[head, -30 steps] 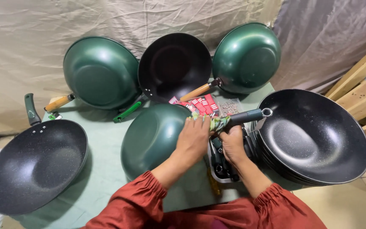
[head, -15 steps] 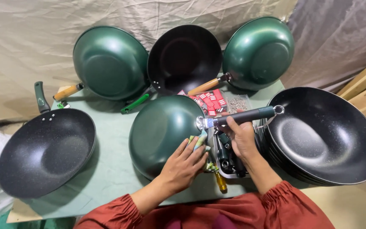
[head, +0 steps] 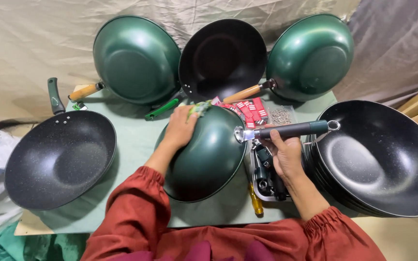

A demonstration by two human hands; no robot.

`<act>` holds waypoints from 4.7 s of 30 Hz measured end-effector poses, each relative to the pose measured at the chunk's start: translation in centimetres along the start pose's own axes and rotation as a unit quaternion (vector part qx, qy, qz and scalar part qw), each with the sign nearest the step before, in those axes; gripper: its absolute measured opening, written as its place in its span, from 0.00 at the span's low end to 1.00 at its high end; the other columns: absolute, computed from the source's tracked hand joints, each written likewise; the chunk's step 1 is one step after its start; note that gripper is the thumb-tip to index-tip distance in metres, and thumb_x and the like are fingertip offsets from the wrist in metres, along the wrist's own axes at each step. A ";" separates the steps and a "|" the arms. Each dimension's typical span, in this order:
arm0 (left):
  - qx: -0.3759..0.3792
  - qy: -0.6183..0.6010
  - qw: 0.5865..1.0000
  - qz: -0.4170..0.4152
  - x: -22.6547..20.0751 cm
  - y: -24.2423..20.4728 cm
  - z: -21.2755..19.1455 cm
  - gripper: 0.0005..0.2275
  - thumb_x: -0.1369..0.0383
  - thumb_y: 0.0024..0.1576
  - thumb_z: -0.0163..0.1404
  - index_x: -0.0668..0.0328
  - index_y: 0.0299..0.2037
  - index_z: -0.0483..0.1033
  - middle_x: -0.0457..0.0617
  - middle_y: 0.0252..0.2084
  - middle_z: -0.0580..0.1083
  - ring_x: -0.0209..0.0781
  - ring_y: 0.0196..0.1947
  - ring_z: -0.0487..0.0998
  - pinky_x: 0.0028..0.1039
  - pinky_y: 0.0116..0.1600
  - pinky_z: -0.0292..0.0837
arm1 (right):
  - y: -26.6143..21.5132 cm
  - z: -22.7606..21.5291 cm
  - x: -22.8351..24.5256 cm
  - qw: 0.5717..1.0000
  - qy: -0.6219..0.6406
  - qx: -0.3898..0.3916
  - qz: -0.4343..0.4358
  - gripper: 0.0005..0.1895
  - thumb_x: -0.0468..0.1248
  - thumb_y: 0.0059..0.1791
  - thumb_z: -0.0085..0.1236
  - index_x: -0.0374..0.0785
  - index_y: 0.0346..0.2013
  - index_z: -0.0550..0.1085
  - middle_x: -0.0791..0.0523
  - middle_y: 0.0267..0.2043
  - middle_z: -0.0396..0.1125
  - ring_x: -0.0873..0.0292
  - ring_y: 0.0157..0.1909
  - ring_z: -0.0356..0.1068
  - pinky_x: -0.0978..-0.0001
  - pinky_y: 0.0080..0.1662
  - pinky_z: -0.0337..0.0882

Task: The person attaches a handle to a wok by inserting a metal bracket and tightening a bolt. They then wipe the wok's interior and exterior with a cloth and place the finished wok aside. The person repeats the process with another wok.

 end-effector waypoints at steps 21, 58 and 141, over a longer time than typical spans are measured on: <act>-0.182 -0.195 0.904 -0.335 6.6 -20.8 4.3 0.31 0.47 0.66 0.35 0.54 0.74 0.43 0.63 0.67 0.49 0.66 0.72 0.51 0.49 0.75 0.47 | 0.4 -0.9 0.1 0.998 -0.015 -0.053 -0.030 0.16 0.30 0.53 0.60 0.41 0.49 0.62 0.48 0.45 0.74 0.54 0.41 0.76 0.53 0.42 0.84; 0.060 0.088 0.994 0.025 -4.5 5.7 2.1 0.20 0.47 0.54 0.43 0.28 0.56 0.76 0.40 0.57 0.71 0.58 0.55 0.76 0.48 0.61 0.71 | -1.3 1.1 2.0 0.998 -0.020 0.031 -0.053 0.13 0.30 0.54 0.55 0.41 0.49 0.62 0.48 0.48 0.72 0.52 0.44 0.77 0.58 0.44 0.83; -0.301 -0.002 0.942 -0.151 3.3 -26.6 2.2 0.37 0.77 0.53 0.50 0.70 0.73 0.44 0.72 0.53 0.73 0.71 0.44 0.77 0.50 0.46 0.72 | -10.2 17.3 10.9 0.908 -0.198 0.200 -0.310 0.27 0.22 0.54 0.53 0.38 0.62 0.53 0.51 0.53 0.63 0.58 0.52 0.70 0.70 0.58 0.73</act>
Point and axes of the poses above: each hand's wrist, its own y-axis towards the middle knuckle, its own z-axis out of the palm, x = y × z, the point moved 5 cm from there along y, towards the middle knuckle
